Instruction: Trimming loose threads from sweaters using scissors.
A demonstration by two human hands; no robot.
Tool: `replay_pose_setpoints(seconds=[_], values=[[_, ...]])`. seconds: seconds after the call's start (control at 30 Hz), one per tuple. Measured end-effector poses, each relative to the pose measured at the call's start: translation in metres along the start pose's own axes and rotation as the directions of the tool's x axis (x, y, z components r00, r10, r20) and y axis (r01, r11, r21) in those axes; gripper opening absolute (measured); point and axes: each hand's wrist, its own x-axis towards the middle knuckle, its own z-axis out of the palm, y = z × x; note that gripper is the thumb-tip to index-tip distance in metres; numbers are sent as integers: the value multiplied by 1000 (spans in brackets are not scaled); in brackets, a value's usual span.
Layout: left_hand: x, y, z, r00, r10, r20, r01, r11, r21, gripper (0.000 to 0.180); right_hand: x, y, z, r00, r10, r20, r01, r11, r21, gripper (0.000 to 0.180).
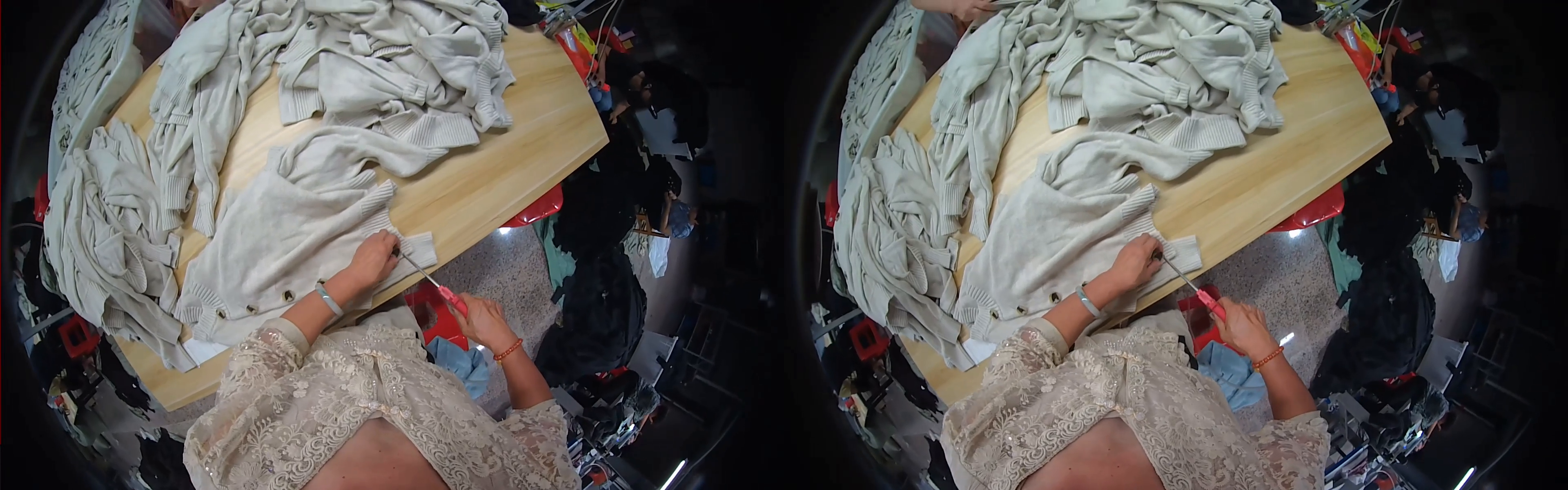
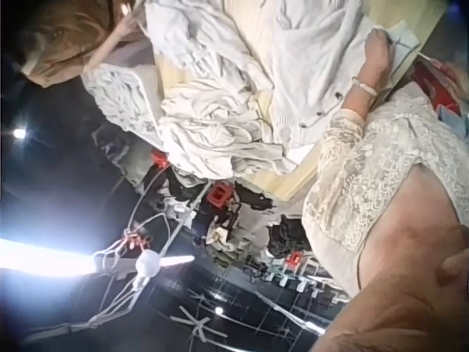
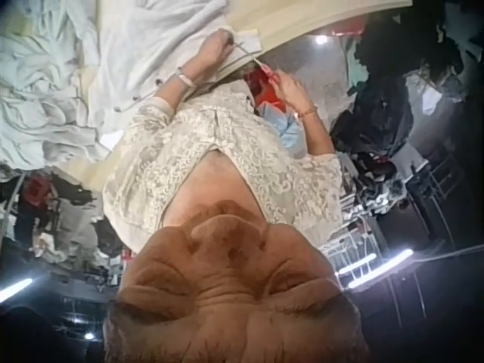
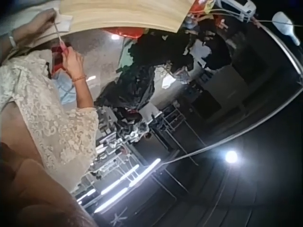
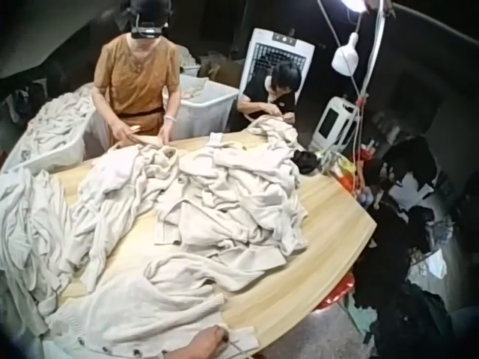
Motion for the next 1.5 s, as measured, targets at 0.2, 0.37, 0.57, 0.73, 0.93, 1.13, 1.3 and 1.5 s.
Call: replay_pose_setpoints(seconds=[0.2, 0.37, 0.57, 0.73, 0.93, 1.13, 1.3, 1.5], values=[[7, -1, -8, 995, -25, 96, 34, 995, -90, 17, 17, 1, -25, 994, -38, 103, 37, 999, 9, 29], [23, 12, -21, 972, -73, 224, 117, 974, -194, 14, 45, 31, -26, 993, -41, -112, 65, 972, 226, 27], [132, 8, -90, 918, 167, -359, -96, 974, 207, 34, 95, 60, -50, 922, -34, -387, 97, 985, 145, 24], [243, 6, -130, 904, 279, -326, -77, 853, 517, 68, 129, 79, -83, 929, 51, -366, 13, 985, 169, 32], [278, -13, -150, 976, 162, -146, -54, 829, 557, 49, 167, 95, -102, 918, -15, -396, 154, 935, 321, 27], [184, 63, -199, 973, 81, -215, -77, 997, 28, 23, 184, 49, -153, 756, -196, -625, 473, 823, 314, 27], [74, 143, -233, 912, 331, -243, -331, 943, 40, 26, 201, -31, -167, 550, -376, -746, 627, 776, 70, 40], [-30, 213, -291, 560, 771, -304, -810, 433, -395, 6, 224, -124, -165, 422, -463, -779, 741, 671, 4, 33]])
